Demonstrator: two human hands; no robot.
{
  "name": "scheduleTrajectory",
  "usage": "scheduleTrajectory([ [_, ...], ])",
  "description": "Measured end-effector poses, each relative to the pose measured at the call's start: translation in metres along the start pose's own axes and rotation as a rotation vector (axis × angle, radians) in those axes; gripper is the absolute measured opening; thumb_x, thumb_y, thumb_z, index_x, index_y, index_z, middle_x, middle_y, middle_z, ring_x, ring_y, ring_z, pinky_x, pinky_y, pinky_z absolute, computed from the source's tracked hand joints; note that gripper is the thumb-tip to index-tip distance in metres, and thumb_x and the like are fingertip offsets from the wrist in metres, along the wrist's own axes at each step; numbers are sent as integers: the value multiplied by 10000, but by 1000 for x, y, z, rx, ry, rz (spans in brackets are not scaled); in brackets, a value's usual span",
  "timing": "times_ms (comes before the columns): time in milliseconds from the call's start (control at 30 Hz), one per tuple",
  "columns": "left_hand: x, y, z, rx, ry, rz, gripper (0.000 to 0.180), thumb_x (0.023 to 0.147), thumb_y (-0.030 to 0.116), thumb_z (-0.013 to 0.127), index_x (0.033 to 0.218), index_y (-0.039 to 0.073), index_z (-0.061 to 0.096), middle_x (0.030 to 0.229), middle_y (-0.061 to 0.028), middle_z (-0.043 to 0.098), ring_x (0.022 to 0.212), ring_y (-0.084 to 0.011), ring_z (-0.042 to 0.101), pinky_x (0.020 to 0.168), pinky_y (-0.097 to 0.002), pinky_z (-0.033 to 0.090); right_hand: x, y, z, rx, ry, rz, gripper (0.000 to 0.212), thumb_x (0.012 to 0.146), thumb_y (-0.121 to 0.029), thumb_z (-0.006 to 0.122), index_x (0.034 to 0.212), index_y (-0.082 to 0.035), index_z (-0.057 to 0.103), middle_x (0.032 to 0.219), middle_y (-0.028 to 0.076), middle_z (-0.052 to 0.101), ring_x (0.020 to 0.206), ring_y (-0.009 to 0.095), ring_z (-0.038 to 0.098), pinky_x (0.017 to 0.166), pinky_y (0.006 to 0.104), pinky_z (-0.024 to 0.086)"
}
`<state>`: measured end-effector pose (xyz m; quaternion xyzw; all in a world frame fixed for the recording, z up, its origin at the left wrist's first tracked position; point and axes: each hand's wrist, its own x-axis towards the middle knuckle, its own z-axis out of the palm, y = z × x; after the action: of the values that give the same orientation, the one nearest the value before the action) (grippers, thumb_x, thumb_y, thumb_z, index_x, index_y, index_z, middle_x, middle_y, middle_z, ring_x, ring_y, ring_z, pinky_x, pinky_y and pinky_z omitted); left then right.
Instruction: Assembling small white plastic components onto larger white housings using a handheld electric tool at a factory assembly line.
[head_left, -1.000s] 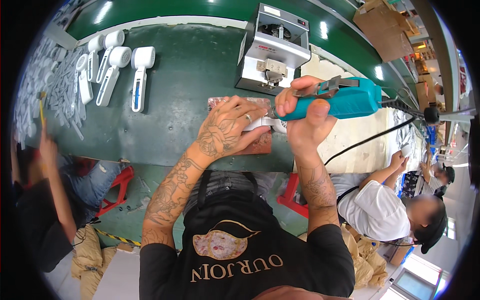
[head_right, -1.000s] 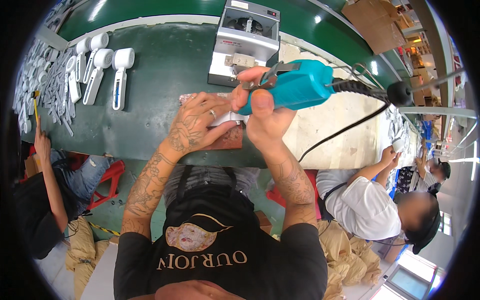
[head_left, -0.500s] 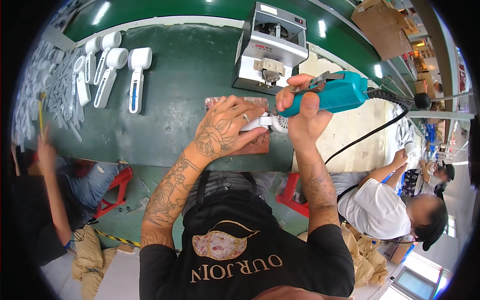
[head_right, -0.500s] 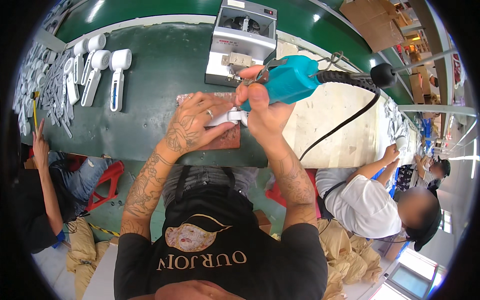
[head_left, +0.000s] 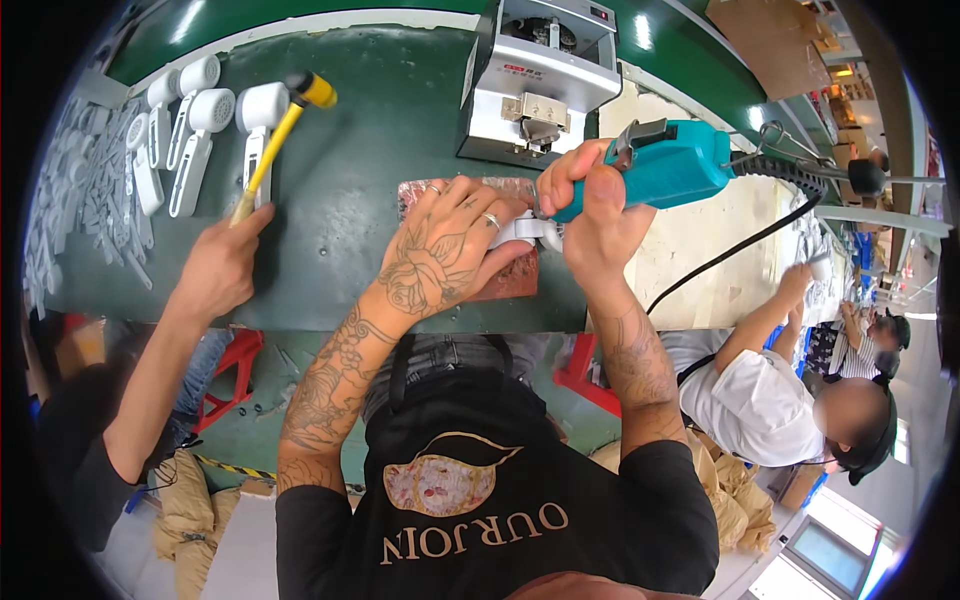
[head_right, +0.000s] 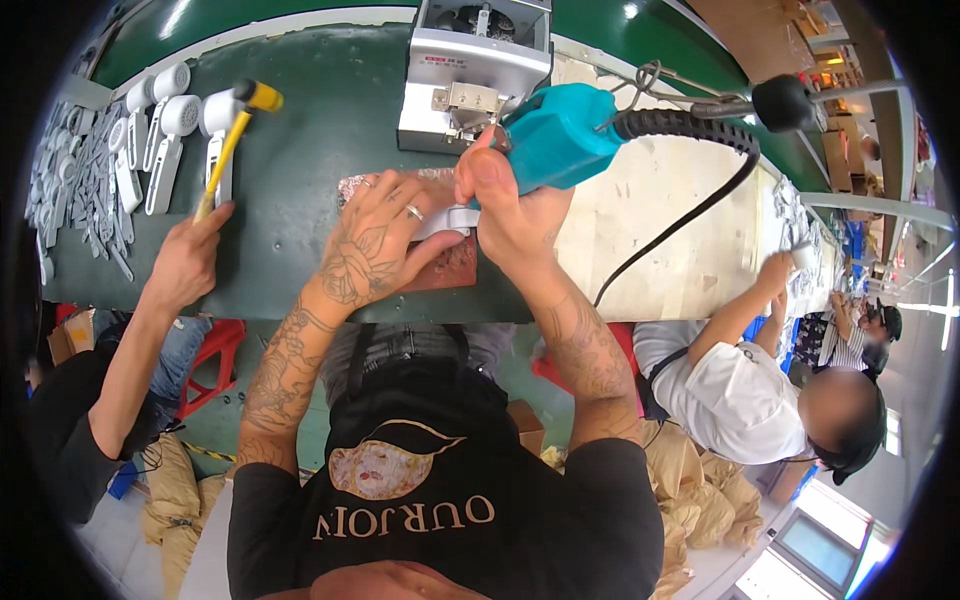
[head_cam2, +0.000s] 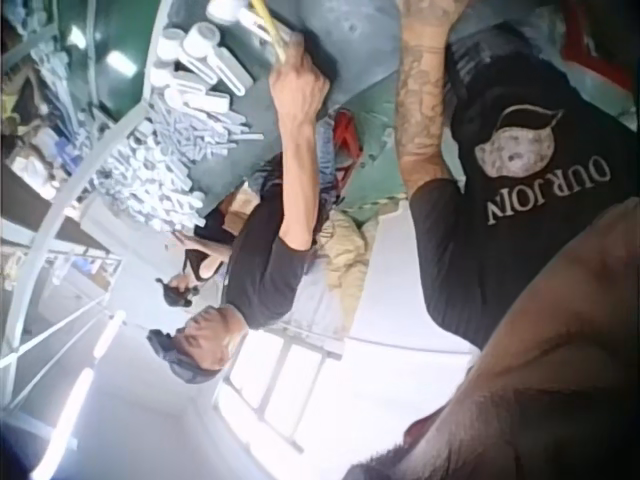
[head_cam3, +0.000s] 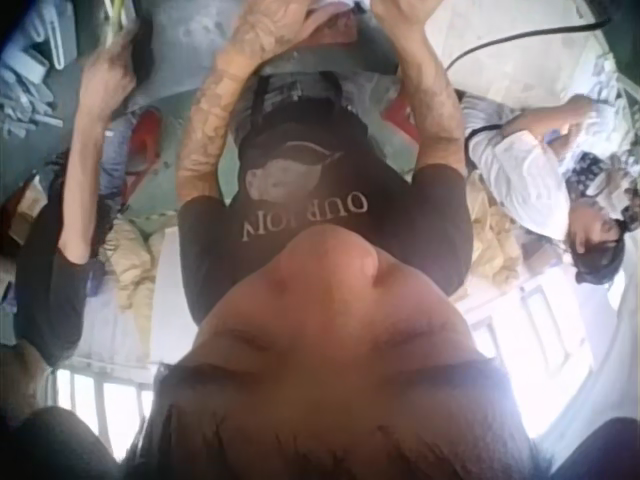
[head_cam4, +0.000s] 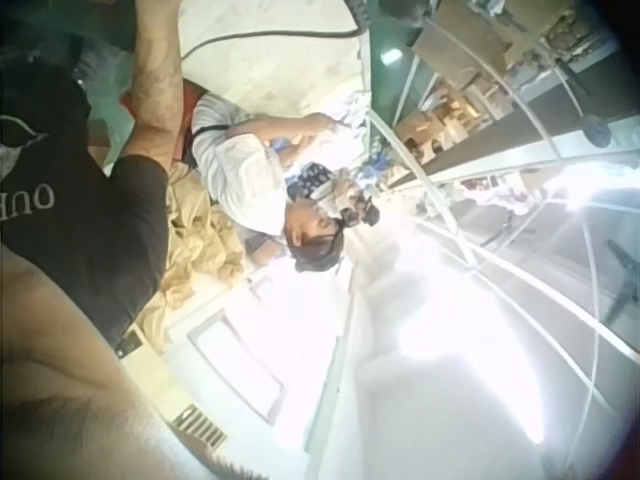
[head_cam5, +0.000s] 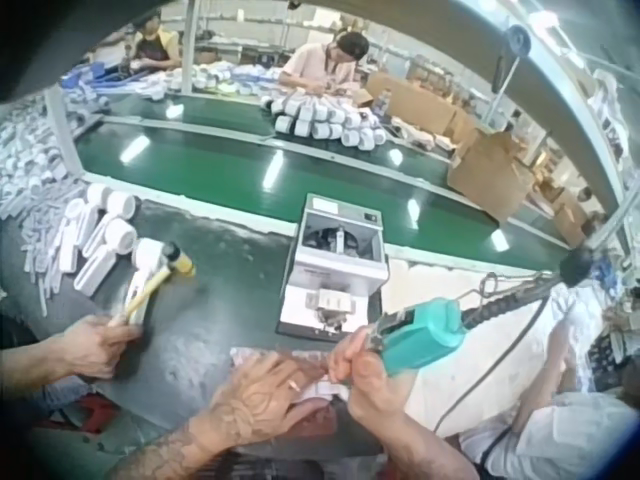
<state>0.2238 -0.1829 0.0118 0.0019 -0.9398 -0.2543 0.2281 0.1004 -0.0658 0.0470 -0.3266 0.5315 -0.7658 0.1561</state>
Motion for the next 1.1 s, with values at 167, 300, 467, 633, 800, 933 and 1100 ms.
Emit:
scheduleTrajectory([
  [167, 0, -2, -2, -19, -11, 3, 392, 899, 368, 691, 1165, 82, 663, 1053, -80, 648, 1013, -269, 578, 912, -422, 460, 1, -3, 4, -20, 20, 20, 435, 961, -414, 686, 942, -7, 536, 701, 73, 536, 606, 185, 532, 577, 339, 461],
  [300, -3, -1, -5, -40, -69, -46, 380, 910, 359, 674, 1180, 92, 669, 1062, -91, 647, 1034, -278, 574, 931, -445, 462, 16, -11, 8, -64, 38, -1, 482, 960, -434, 685, 1022, 29, 568, 708, 73, 538, 613, 195, 543, 584, 336, 467],
  [467, -6, -1, -3, -46, -12, -24, 319, 933, 288, 619, 1195, 118, 682, 1074, -89, 641, 1033, -288, 570, 946, -468, 462, 55, -4, 15, -15, 90, -265, 336, 998, -284, 666, 1036, 42, 594, 707, 38, 595, 630, 137, 591, 587, 279, 478],
  [633, -3, 1, -8, -79, -23, -22, 302, 927, 261, 608, 1177, 112, 689, 1090, -89, 647, 1033, -290, 570, 940, -467, 465, 62, 11, 9, -93, 29, -239, 364, 1007, -335, 650, 977, 18, 565, 711, 70, 566, 623, 184, 558, 599, 336, 489],
  [800, -5, -2, -4, -90, 12, -21, 310, 925, 254, 607, 1183, 104, 686, 1089, -87, 645, 1028, -288, 571, 930, -464, 466, 59, 5, 15, -71, 28, -137, 297, 1006, -272, 642, 979, 19, 585, 683, 44, 577, 600, 124, 560, 562, 277, 462],
  [933, -4, -4, -5, -72, -4, -29, 327, 925, 251, 611, 1211, 108, 681, 1108, -78, 648, 1034, -280, 572, 937, -448, 460, 27, -19, 18, -61, 142, -17, 464, 977, -415, 663, 999, 41, 579, 698, 77, 528, 593, 182, 520, 563, 341, 455],
  [1100, -1, 0, -4, -95, 46, -24, 294, 844, 211, 681, 1116, 102, 707, 1051, -72, 643, 998, -287, 578, 874, -439, 470, -8, -37, 5, -98, 21, 0, 602, 935, -537, 679, 1053, 43, 568, 685, 72, 525, 587, 178, 516, 578, 339, 445],
])
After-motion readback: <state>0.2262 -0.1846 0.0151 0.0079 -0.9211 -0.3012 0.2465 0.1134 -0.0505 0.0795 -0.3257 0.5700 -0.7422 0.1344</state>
